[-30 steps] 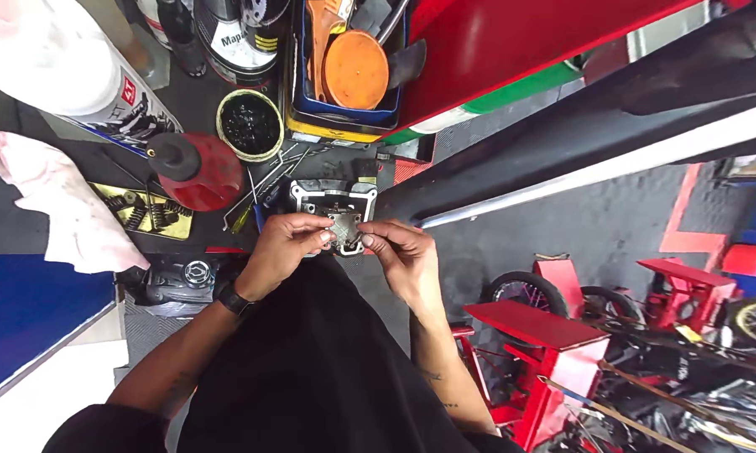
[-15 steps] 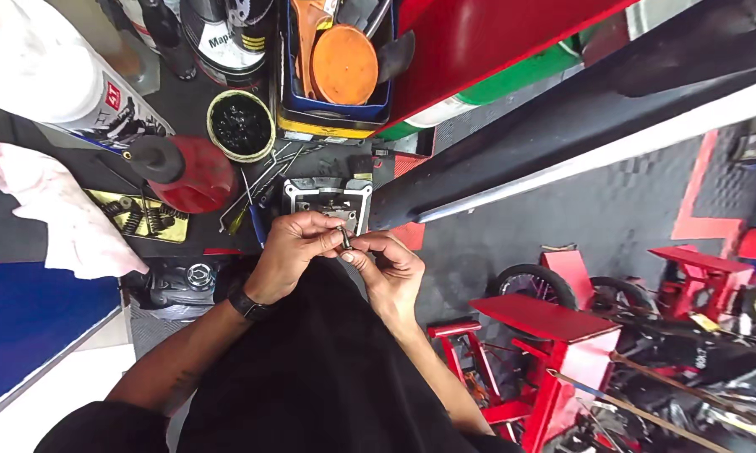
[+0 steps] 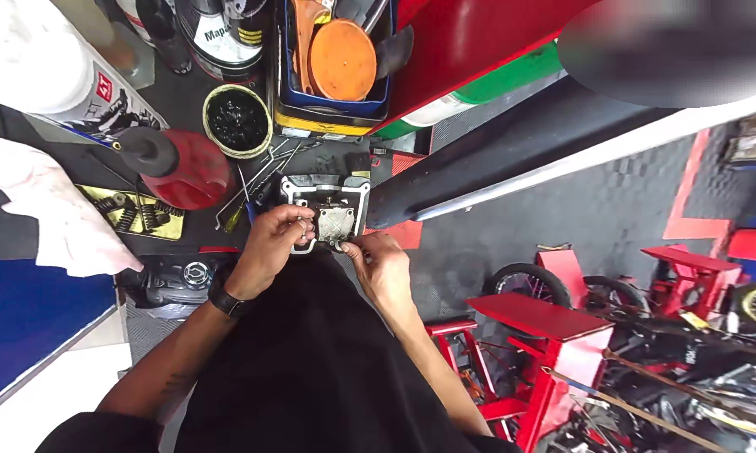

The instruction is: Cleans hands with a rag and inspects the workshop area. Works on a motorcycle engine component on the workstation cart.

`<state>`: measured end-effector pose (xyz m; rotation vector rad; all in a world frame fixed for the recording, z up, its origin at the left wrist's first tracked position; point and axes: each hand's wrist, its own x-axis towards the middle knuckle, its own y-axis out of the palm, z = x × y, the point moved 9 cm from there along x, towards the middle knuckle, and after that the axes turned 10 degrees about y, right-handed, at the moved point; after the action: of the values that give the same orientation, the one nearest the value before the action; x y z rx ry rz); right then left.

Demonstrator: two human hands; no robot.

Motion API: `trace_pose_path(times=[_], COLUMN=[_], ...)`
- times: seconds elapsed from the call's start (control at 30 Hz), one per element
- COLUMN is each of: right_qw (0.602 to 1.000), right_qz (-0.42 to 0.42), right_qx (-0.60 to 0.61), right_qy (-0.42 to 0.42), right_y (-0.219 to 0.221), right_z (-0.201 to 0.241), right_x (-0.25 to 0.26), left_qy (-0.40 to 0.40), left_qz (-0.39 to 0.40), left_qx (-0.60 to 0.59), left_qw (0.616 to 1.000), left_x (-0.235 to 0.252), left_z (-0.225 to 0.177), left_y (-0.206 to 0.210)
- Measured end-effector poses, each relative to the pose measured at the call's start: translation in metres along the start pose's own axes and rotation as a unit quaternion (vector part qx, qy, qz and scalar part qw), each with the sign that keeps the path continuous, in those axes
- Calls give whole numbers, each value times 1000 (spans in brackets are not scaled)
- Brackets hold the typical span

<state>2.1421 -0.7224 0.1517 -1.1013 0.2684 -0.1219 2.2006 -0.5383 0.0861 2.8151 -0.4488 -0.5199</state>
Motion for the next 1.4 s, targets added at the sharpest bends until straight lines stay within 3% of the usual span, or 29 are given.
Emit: trace_pose_path(times=[0.07,0.2,0.3,0.5,0.63,0.9,1.03,1.4], right_qw=[999,993,994,992,993,994,995,995], right_qz=[-12,-38,-28,-57,-60,-32,-26,-17], right_qx=[-46,-79,-73,-82,-56,-88,-77,-101], right_qy=[-21,-75,-82,-83,-85,-55,-53,-10], right_y=[7,8,5,6,1,6,7,8], right_z=[10,25,29,27,30,24,27,21], right_x=[0,-4,-4,-1,-2,6,6,6], left_qy=[68,266,350,416,441,374,367,413], left_qz=[37,98,129,92,67,-40,-25,17], left_qx=[142,337,391,413,398,317,286,348], left_qw=[987,898,841,805,802,871,885,842], left_x=[-2,-12,-15,-15,-20,-3,14,11], left_z=[-3,-18,-16,-15,-22,-50,-42,-47], left_y=[4,30,45,49,49,9,7,27])
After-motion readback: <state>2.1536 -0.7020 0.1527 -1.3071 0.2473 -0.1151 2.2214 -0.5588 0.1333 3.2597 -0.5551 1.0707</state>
